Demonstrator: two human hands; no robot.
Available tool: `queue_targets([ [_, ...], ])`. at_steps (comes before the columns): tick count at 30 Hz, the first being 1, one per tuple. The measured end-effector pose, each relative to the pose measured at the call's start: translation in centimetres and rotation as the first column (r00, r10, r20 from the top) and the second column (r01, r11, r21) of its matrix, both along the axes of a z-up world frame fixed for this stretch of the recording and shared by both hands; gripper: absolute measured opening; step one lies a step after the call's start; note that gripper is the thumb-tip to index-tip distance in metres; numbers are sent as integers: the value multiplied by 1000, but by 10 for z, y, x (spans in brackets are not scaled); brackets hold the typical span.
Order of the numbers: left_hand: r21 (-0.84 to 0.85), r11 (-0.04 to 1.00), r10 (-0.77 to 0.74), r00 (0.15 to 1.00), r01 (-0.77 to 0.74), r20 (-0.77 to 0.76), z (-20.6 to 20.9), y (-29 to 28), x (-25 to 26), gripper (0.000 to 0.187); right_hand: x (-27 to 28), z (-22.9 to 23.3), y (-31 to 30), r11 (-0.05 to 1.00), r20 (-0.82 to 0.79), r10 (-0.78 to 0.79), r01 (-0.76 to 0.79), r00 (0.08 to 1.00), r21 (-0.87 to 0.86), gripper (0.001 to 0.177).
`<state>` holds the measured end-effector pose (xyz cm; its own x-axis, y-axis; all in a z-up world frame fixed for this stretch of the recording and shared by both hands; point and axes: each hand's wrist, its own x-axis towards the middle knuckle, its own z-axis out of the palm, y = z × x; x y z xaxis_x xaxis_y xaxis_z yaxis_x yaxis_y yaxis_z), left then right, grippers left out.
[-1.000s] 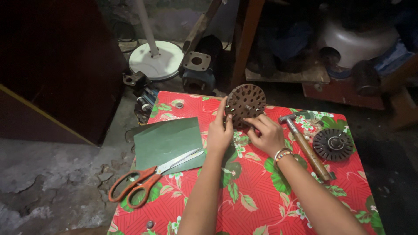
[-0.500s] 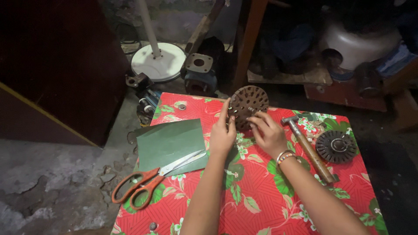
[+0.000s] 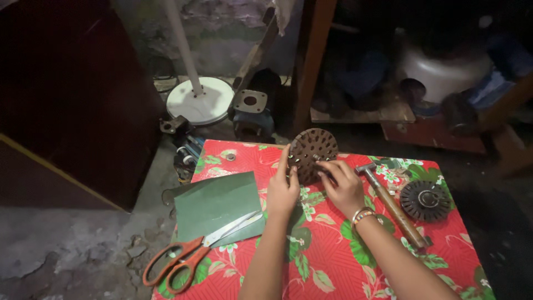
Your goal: The person cleans a round metal part with small holes by hand, rotating the part and using fingers to clear debris.
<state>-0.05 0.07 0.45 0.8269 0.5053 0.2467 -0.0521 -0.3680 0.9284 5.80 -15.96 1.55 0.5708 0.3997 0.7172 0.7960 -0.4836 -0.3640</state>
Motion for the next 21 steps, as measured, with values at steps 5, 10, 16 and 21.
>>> queue_targets([
  [5,-6,1000,-13,999,13,32,0,1,0,60,-3,-3,22,989,-134,-60,78,989,129,21],
  [10,8,1000,-8,1000,8,28,2,1,-1,60,-3,-12,35,962,-202,-52,104,978,253,17],
  [16,-3,1000,-15,998,15,56,-3,1,-2,61,-5,-16,32,965,-256,-37,101,966,241,20],
  [21,2,1000,-7,1000,7,9,-3,0,0,61,-8,-13,30,968,-257,-22,85,966,235,26],
])
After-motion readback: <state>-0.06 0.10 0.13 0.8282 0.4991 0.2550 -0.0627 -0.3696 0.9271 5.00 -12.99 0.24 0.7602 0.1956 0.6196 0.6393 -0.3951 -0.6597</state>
